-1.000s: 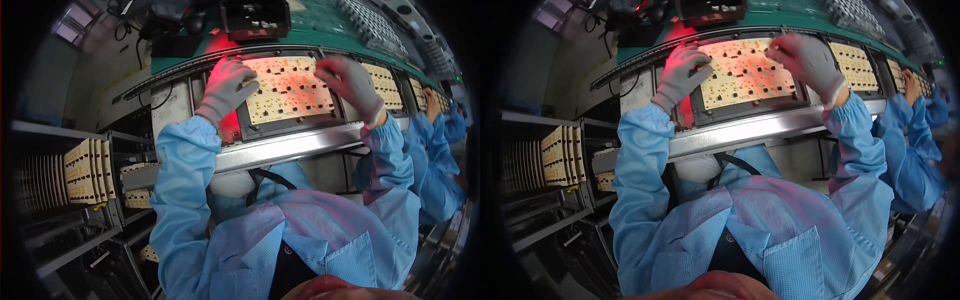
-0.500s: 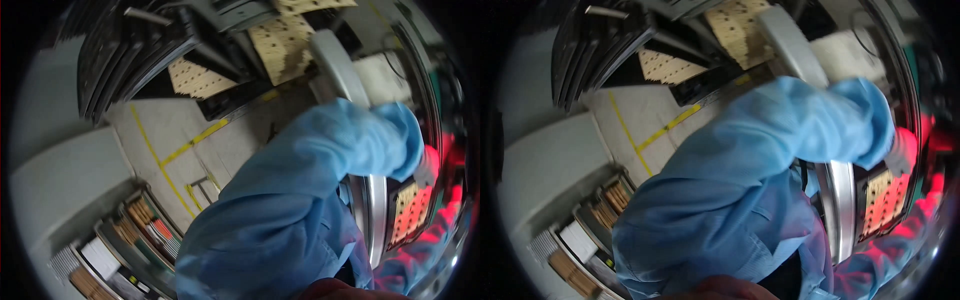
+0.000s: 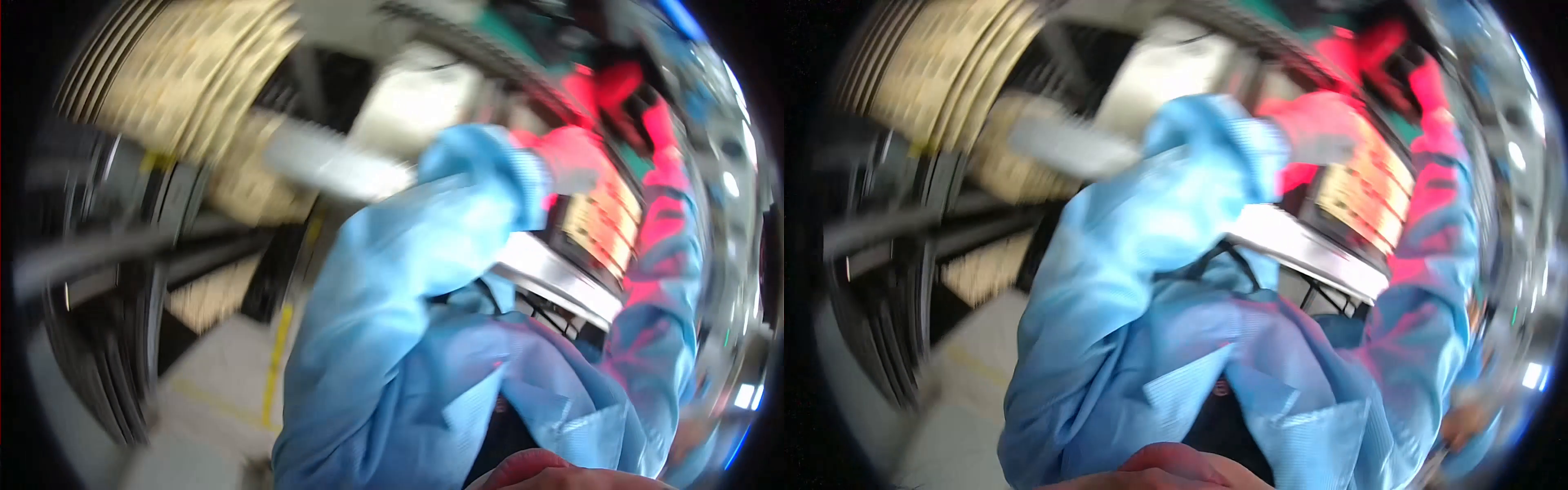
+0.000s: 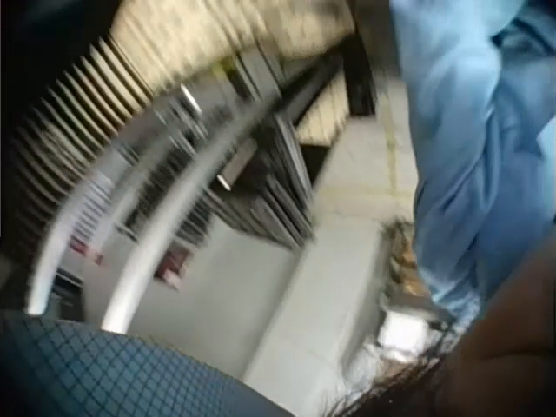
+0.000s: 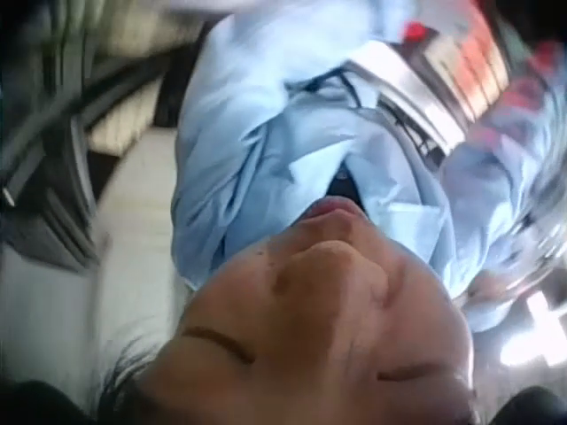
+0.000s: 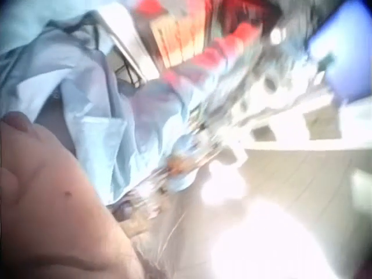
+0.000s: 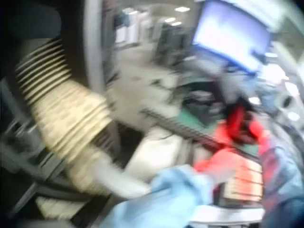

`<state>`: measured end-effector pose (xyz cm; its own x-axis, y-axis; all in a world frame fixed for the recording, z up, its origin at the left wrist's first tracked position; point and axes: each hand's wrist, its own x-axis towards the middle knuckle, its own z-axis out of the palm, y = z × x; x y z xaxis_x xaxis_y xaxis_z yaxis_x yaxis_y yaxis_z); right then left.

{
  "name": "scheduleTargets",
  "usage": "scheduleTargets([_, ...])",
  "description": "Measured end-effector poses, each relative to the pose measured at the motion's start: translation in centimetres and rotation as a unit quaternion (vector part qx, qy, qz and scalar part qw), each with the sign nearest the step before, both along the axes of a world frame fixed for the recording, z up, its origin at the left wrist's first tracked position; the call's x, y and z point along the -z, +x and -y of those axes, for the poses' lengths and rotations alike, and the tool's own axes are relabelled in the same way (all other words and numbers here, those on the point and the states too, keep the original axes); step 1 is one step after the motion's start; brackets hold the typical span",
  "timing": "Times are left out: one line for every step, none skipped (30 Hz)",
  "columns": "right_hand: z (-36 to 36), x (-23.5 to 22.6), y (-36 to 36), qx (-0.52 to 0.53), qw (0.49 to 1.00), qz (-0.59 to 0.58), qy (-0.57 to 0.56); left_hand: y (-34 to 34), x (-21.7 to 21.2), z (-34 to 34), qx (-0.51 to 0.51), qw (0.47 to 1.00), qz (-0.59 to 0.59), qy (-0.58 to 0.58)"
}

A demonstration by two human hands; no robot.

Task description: The recorder is testing printed circuit boards (PCBs) by placing them into a testing fixture on an electronics assembly line and verifying the results on a monitor.

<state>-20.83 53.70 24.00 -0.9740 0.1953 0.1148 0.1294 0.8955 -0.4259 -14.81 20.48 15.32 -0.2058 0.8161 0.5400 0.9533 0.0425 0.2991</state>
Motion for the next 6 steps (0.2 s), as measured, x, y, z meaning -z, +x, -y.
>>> scheduleTargets([8.3,1.6,0.1,-0.032,0.982,-0.156,0.105,-0.4,1.3,2.8,-0.026,0.993,-0.111,-0.021])
scheduleTargets([15.0,-1.8,1.7,-0.063,0.985,-0.043,0.156,-1.2,2.0,5.1,-0.019,0.993,-0.084,-0.075])
scheduleTargets([11.2,-3.0,3.6,-0.012,0.995,-0.07,0.065,-0.5,0.9,4.4,-0.012,0.998,-0.065,-0.019])
scheduleTargets([10.6,-4.4,6.4,0.012,0.998,-0.047,-0.045,-0.3,0.0,4.6,0.004,0.997,-0.071,-0.031])
scheduleTargets([11.5,-5.1,8.8,0.024,0.986,-0.03,-0.162,-0.2,-0.9,4.8,0.012,0.996,-0.075,-0.048])
scheduleTargets([9.7,-6.5,12.0,0.056,0.985,-0.051,-0.155,0.3,-1.5,4.3,0.021,0.998,-0.047,-0.025])
